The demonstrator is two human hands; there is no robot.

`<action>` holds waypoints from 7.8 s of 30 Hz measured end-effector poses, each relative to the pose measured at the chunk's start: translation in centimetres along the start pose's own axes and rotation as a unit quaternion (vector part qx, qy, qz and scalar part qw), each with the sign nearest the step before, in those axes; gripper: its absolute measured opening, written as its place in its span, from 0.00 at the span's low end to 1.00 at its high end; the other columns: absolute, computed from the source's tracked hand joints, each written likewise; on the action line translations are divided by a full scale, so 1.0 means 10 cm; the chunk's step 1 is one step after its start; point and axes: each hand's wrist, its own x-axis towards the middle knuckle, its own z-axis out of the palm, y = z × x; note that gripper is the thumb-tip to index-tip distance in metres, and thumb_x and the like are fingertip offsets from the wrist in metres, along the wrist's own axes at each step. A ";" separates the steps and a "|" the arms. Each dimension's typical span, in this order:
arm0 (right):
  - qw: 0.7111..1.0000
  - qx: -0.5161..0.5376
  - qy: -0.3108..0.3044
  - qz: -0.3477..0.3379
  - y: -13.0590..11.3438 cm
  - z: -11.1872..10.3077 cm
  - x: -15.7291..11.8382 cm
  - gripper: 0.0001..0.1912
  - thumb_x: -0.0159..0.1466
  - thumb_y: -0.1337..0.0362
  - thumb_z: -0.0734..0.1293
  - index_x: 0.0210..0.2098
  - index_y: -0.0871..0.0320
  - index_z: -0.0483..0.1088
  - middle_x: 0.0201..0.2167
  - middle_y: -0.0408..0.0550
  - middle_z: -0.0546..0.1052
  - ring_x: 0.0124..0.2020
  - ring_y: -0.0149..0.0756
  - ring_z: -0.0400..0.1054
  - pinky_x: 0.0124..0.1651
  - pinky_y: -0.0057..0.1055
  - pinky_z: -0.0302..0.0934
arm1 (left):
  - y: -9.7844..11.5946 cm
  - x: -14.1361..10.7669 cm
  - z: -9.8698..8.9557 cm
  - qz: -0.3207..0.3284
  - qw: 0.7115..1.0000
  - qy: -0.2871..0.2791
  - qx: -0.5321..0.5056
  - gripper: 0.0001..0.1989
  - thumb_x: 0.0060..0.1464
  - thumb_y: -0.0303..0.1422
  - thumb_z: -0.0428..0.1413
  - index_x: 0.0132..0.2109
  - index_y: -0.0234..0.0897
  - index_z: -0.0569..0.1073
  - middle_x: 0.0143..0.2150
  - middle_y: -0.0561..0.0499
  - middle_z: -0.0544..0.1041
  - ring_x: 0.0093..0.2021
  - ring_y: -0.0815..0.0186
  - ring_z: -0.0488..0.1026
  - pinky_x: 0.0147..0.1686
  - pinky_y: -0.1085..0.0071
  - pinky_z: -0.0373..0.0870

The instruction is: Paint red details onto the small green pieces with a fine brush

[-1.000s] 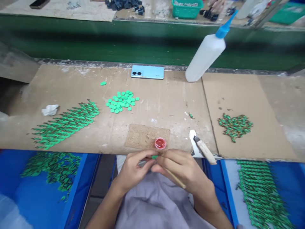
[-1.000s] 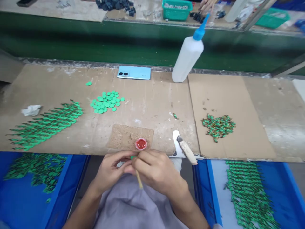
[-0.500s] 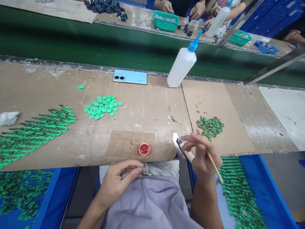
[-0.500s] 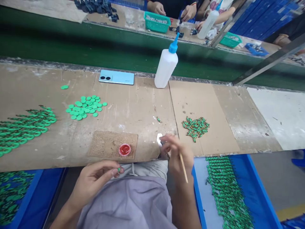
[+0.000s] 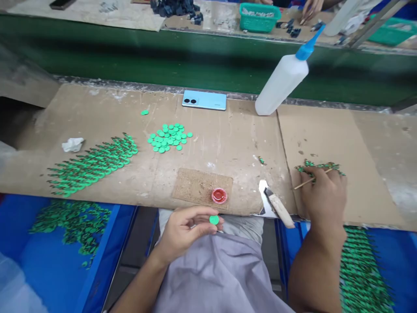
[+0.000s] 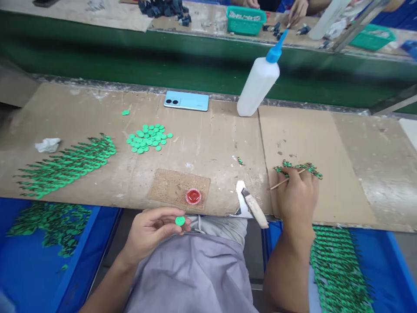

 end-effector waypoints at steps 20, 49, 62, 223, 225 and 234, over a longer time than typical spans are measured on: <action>0.996 -0.045 -0.030 0.066 -0.22 0.01 0.07 0.20 0.65 0.55 0.61 0.41 0.61 0.79 0.36 0.62 0.75 0.42 0.56 0.67 0.46 0.45 0.63 | -0.02 0.00 0.01 0.036 0.999 0.013 0.027 0.10 0.54 0.30 0.71 0.45 0.36 0.84 0.37 0.47 0.89 0.36 0.63 0.88 0.37 0.77 0.84; 0.978 0.122 -0.034 0.166 -0.38 -0.29 0.10 0.20 0.65 0.48 0.63 0.39 0.58 0.76 0.32 0.56 0.81 0.34 0.50 0.75 0.41 0.45 0.68 | -0.01 0.08 -0.03 0.012 0.998 0.014 0.059 0.11 0.54 0.26 0.69 0.45 0.40 0.86 0.32 0.52 0.88 0.32 0.67 0.86 0.37 0.80 0.82; 0.738 0.623 -0.234 -0.111 -1.40 -0.81 -0.24 0.04 0.71 0.67 0.72 0.44 0.52 0.79 0.33 0.46 0.82 0.33 0.37 0.77 0.36 0.31 0.72 | -0.01 0.04 0.05 -0.014 0.992 -0.022 0.122 0.13 0.50 0.35 0.72 0.43 0.37 0.87 0.35 0.47 0.88 0.33 0.61 0.86 0.36 0.71 0.84; 0.613 0.696 -0.373 -0.036 -1.65 -0.58 -0.27 0.12 0.71 0.54 0.73 0.39 0.56 0.73 0.32 0.44 0.78 0.32 0.32 0.73 0.35 0.28 0.67 | -0.24 0.03 0.16 0.265 0.962 -0.051 0.038 0.18 0.64 0.24 0.61 0.34 0.40 0.58 0.35 0.54 0.74 0.34 0.71 0.74 0.33 0.76 0.73; 0.627 0.686 -0.368 -0.036 -1.64 -0.58 -0.26 0.12 0.71 0.54 0.72 0.39 0.56 0.73 0.32 0.44 0.77 0.32 0.32 0.72 0.34 0.28 0.67 | -0.22 0.05 0.17 0.268 0.961 -0.043 0.042 0.18 0.62 0.24 0.63 0.35 0.40 0.60 0.34 0.55 0.75 0.33 0.70 0.75 0.34 0.76 0.75; 0.640 0.675 -0.364 -0.053 -1.62 -0.62 -0.23 0.13 0.72 0.53 0.71 0.38 0.57 0.74 0.31 0.45 0.78 0.30 0.32 0.72 0.32 0.27 0.67 | -0.15 0.03 0.09 0.283 0.948 -0.078 0.123 0.16 0.57 0.20 0.66 0.39 0.40 0.66 0.37 0.53 0.75 0.36 0.69 0.77 0.37 0.74 0.76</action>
